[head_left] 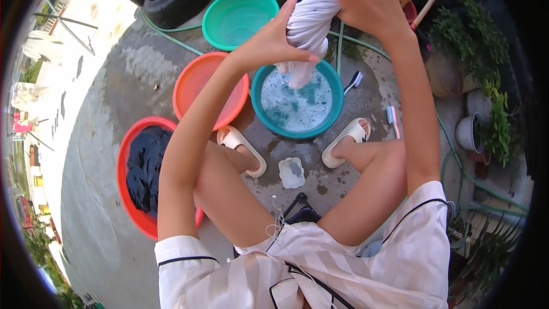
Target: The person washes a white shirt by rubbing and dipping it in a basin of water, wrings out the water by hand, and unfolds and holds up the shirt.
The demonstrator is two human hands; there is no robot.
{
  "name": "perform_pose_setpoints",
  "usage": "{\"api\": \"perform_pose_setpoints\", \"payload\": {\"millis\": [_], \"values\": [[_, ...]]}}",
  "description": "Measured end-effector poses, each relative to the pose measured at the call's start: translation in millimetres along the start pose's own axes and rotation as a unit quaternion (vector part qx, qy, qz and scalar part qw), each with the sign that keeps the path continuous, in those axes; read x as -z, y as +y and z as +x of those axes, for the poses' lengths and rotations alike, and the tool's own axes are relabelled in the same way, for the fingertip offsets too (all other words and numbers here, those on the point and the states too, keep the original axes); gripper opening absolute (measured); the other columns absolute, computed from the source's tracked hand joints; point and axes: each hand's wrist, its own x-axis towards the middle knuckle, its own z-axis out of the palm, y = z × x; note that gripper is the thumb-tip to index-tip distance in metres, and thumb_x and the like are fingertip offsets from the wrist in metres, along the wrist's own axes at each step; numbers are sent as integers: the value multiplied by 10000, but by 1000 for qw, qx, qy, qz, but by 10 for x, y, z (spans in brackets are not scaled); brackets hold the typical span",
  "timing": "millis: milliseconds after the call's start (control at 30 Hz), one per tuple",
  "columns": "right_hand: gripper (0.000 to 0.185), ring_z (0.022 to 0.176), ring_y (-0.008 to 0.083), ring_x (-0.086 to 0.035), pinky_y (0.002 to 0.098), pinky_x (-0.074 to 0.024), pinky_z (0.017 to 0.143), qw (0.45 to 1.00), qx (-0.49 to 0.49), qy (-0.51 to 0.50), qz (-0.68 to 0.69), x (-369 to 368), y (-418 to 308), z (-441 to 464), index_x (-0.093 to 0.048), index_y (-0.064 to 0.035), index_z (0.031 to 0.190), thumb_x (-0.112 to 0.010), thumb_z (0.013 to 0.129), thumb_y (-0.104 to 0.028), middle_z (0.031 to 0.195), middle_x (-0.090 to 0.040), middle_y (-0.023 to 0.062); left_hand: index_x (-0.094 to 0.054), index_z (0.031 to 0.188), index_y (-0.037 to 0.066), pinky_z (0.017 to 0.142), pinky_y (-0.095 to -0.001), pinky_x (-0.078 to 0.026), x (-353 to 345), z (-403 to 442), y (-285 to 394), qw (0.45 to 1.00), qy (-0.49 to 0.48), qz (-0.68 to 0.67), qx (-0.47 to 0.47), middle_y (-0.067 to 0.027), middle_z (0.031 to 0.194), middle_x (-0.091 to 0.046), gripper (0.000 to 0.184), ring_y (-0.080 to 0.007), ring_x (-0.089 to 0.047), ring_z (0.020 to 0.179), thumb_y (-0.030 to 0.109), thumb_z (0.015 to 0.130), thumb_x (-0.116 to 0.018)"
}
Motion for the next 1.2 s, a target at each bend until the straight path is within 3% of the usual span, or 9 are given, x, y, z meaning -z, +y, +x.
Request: {"api": "perform_pose_setpoints", "payload": {"millis": [167, 367, 467, 633, 733, 867, 900, 1067, 1200], "values": [[126, 767, 203, -492, 321, -413, 680, 997, 28, 62, -24, 73, -62, 95, -521, -114, 719, -576, 607, -129, 704, -469, 21, -499, 1134, -12, 827, -309, -433, 26, 60, 196, 989, -45, -108, 88, -145, 1017, -589, 677, -208, -567, 919, 255, 574, -772], [252, 891, 231, -539, 319, -438, 780, 976, -154, 150, -23, -172, -31, 36, -556, -91, 903, -612, 660, -130, 863, -565, 72, -571, 939, -18, 710, -291, -460, 62, 7, 224, 968, 69, -207, 124, -91, 812, -610, 410, -169, -581, 751, 155, 596, -713], [505, 1072, 258, -496, 344, -412, 867, 944, -275, 4, 183, -481, 167, -327, -473, -117, 1184, -611, 753, -342, 1129, -531, 117, -568, 897, 11, 743, -306, -468, 206, -22, 228, 916, 73, -370, 135, -85, 797, -593, 304, -183, -574, 728, 119, 625, -651], [786, 1281, 162, -265, 368, -119, 1057, 455, -332, -293, 773, -933, 112, -915, -390, -130, 1308, -244, 796, -708, 1330, -396, 56, -473, 881, 78, 818, -433, -434, 410, 77, 248, 812, 1, -584, 21, -40, 717, -468, 295, -212, -505, 777, 226, 648, -579], [803, 1230, 193, -342, 378, -226, 1039, 281, -244, -235, 898, -1151, -113, -824, -323, -129, 1340, -311, 781, -706, 1337, -382, 50, -476, 882, 87, 806, -443, -437, 396, 209, 333, 756, -41, -652, -36, -30, 700, -456, 275, -205, -492, 782, 241, 673, -566], [879, 1137, 206, -457, 346, -386, 927, 226, -366, 87, 899, -1186, -665, -481, -231, -64, 1361, -469, 753, -653, 1300, -402, 126, -513, 872, 106, 921, -513, -378, 385, 422, 291, 770, -55, -633, -56, -108, 1011, -553, 263, -307, -466, 1105, 288, 694, -580], [875, 1123, 209, -466, 346, -392, 918, 182, -314, 89, 928, -1189, -711, -465, -236, -62, 1357, -482, 751, -644, 1292, -406, 129, -532, 879, 107, 968, -512, -343, 401, 470, 252, 775, -77, -623, -66, -164, 1233, -464, 278, -356, -334, 1239, 310, 698, -590], [855, 1052, 221, -509, 347, -422, 869, 49, -40, 7, 998, -1184, -824, -508, -260, -56, 1337, -548, 741, -597, 1252, -427, 144, -542, 899, 89, 956, -473, -373, 344, 514, 47, 806, -84, -584, -47, -201, 1262, -433, 298, -366, -351, 1222, 310, 705, -592], [750, 911, 202, -549, 327, -454, 753, 98, -232, -26, 967, -1203, -955, -602, -346, -55, 1234, -647, 711, -501, 1107, -483, 128, -560, 901, 57, 885, -453, -443, 315, 380, 37, 834, -60, -537, 114, -216, 1158, -515, 235, -351, -521, 1060, 214, 727, -579]]}}
